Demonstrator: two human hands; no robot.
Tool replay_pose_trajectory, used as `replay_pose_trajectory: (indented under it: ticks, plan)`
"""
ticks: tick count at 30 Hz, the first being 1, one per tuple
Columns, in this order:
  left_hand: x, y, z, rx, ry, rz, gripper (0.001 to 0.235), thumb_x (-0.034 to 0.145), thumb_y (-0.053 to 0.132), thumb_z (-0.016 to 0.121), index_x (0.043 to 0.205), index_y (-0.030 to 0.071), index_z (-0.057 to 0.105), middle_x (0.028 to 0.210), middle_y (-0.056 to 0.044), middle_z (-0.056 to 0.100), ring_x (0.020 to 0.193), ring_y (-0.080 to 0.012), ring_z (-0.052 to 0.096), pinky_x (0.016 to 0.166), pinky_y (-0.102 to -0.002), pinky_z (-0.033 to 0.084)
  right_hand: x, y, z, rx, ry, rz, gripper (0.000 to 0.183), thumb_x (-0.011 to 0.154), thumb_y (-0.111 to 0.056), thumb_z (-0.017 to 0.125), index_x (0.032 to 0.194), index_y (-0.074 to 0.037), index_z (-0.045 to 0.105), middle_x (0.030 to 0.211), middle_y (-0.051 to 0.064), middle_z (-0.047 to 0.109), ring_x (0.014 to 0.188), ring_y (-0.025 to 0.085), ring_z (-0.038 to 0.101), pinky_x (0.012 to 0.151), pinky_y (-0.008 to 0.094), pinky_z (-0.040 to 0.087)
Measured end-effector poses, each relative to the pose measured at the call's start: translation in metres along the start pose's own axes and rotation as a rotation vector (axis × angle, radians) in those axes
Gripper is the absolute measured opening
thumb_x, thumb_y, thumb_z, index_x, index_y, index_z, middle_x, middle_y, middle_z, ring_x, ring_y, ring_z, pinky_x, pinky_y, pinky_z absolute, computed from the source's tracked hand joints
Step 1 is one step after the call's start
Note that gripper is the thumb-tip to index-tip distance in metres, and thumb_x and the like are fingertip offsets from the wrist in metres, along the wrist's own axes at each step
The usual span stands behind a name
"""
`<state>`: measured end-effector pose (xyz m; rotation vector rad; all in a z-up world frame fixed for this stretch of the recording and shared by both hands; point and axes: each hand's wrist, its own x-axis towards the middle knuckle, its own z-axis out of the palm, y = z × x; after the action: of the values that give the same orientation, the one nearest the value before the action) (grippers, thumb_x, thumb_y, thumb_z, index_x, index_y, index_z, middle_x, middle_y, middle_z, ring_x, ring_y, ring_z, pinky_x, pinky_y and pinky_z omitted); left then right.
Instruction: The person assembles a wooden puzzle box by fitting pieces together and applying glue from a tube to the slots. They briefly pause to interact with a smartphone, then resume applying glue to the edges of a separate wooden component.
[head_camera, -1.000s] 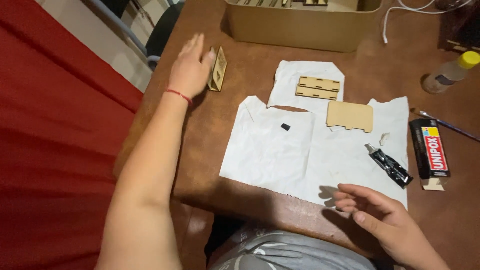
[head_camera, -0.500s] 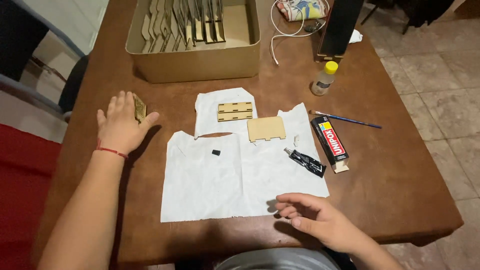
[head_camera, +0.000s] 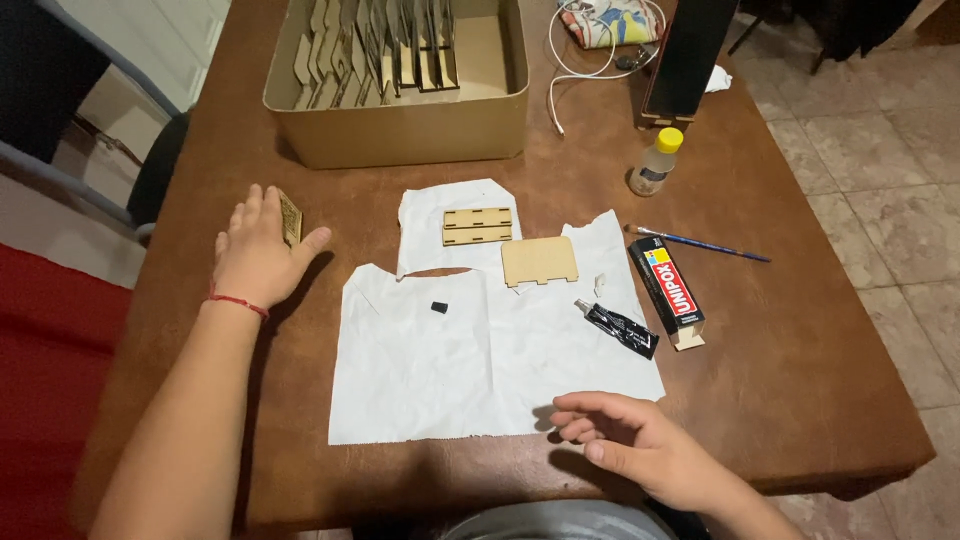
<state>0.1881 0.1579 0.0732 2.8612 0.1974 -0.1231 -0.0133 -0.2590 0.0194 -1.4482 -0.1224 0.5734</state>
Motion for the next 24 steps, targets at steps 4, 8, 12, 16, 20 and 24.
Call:
replay_pose_trajectory:
  ticks: [4,8,12,16,20,24]
  plan:
    - [0.0,0.001,0.0,0.003,-0.009,-0.012,0.093,0.088,0.063,0.045,0.156,0.006,0.016,0.165,-0.016,0.01,0.149,-0.0351,0.014,0.115,-0.06,0.018,0.003,-0.007,-0.017,0.007,-0.034,-0.11,0.056,0.084,-0.021,0.074,0.134,0.0,0.059,0.119,0.015,0.074,0.102,0.02,0.069,0.098,0.036,0.055]
    - [0.004,-0.004,0.0,0.047,-0.021,0.003,0.092,0.089,0.063,0.042,0.156,0.005,0.016,0.165,-0.016,0.011,0.151,-0.0355,0.011,0.115,-0.062,0.017,0.006,-0.037,-0.051,-0.221,0.184,-0.167,0.054,0.081,-0.02,0.071,0.132,-0.004,0.065,0.109,0.01,0.079,0.101,0.017,0.072,0.096,0.035,0.053]
    - [-0.002,-0.004,-0.006,0.075,0.148,0.034,0.092,0.09,0.055,0.048,0.157,0.003,0.013,0.165,-0.021,0.005,0.151,-0.0395,0.006,0.115,-0.061,0.014,0.025,-0.097,-0.101,-0.447,0.548,-0.316,0.052,0.079,-0.022,0.067,0.127,-0.002,0.065,0.12,0.01,0.07,0.109,0.018,0.064,0.101,0.034,0.047]
    - [-0.033,-0.01,-0.001,-0.072,0.409,0.235,0.083,0.092,0.041,0.047,0.154,-0.009,0.024,0.159,-0.036,0.014,0.145,-0.053,0.014,0.113,-0.063,0.015,0.095,-0.136,-0.194,-0.561,0.668,-0.486,0.039,0.093,-0.02,0.062,0.13,-0.007,0.062,0.119,0.005,0.065,0.101,0.015,0.057,0.089,0.03,0.047]
    - [-0.075,-0.015,0.031,-0.128,0.477,0.363,0.088,0.08,0.05,0.039,0.152,0.0,0.036,0.162,-0.035,0.018,0.147,-0.0545,0.017,0.113,-0.066,0.019,0.191,-0.099,-0.238,-0.851,0.904,-0.551,0.047,0.096,-0.019,0.061,0.14,-0.005,0.05,0.138,0.018,0.055,0.125,0.03,0.053,0.102,0.042,0.041]
    - [-0.102,-0.052,0.09,-0.071,0.476,0.39,0.092,0.074,0.069,0.046,0.15,0.018,0.043,0.166,-0.03,0.023,0.15,-0.0518,0.022,0.112,-0.066,0.026,0.234,-0.158,-0.249,-0.555,1.04,-0.042,0.103,0.083,-0.036,0.084,0.156,-0.014,0.015,0.164,0.013,0.021,0.148,0.034,0.026,0.118,0.05,0.026]
